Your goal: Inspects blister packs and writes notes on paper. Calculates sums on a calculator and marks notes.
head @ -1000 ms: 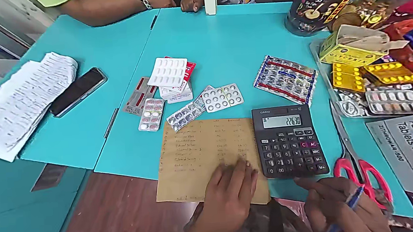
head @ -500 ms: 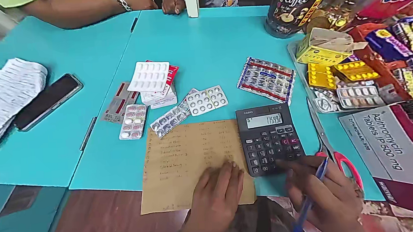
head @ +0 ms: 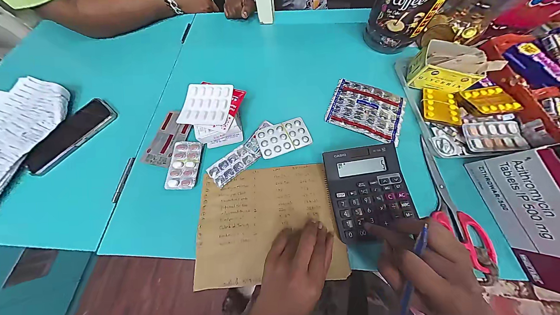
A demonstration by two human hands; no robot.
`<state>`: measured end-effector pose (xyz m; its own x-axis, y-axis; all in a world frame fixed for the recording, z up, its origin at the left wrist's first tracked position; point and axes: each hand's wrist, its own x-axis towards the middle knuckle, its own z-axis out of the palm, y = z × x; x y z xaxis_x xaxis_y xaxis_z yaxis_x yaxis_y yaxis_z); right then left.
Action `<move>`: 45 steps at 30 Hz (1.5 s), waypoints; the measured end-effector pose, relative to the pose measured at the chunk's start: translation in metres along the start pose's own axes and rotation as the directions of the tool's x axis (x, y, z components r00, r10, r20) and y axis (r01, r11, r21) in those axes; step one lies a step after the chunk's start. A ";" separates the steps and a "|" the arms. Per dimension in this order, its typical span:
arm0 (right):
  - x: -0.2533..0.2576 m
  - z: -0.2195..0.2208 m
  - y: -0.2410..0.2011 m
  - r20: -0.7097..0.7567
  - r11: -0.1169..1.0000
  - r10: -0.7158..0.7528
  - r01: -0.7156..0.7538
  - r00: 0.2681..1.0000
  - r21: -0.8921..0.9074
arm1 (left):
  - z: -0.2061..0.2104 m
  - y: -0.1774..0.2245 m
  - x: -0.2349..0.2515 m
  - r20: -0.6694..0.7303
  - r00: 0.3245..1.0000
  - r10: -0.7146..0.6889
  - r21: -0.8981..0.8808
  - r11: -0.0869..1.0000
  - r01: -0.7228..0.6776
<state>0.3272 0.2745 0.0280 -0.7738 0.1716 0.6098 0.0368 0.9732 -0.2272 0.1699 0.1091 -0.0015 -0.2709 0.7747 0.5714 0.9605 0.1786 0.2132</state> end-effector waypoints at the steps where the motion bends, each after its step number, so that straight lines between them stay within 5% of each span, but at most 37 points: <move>1: 0.004 0.003 0.000 0.009 1.000 -0.003 0.003 1.000 -0.003 | 0.000 0.000 0.001 -0.001 1.000 0.001 0.001 1.000 -0.001; 10: 0.016 0.007 0.013 -0.019 0.991 0.110 -0.111 0.994 -0.079 | 0.001 0.000 0.002 -0.019 1.000 0.005 0.009 1.000 -0.005; 16: 0.002 0.002 0.006 -0.204 0.989 0.133 -0.142 0.970 -0.031 | 0.001 0.000 0.001 -0.009 1.000 0.020 0.025 1.000 -0.019; 33: -0.017 0.002 0.002 -0.264 0.978 0.168 -0.195 0.950 -0.080 | -0.002 -0.001 -0.005 -0.045 0.999 0.020 0.038 0.999 -0.019; 45: 0.001 0.013 -0.007 -0.041 0.998 0.022 -0.020 0.999 0.052 | -0.002 -0.001 -0.004 -0.033 0.999 0.022 0.029 0.999 -0.021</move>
<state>0.3180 0.2661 0.0201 -0.7463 0.1995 0.6350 0.0195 0.9602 -0.2787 0.1702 0.1044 -0.0020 -0.2513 0.7578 0.6022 0.9676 0.1797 0.1776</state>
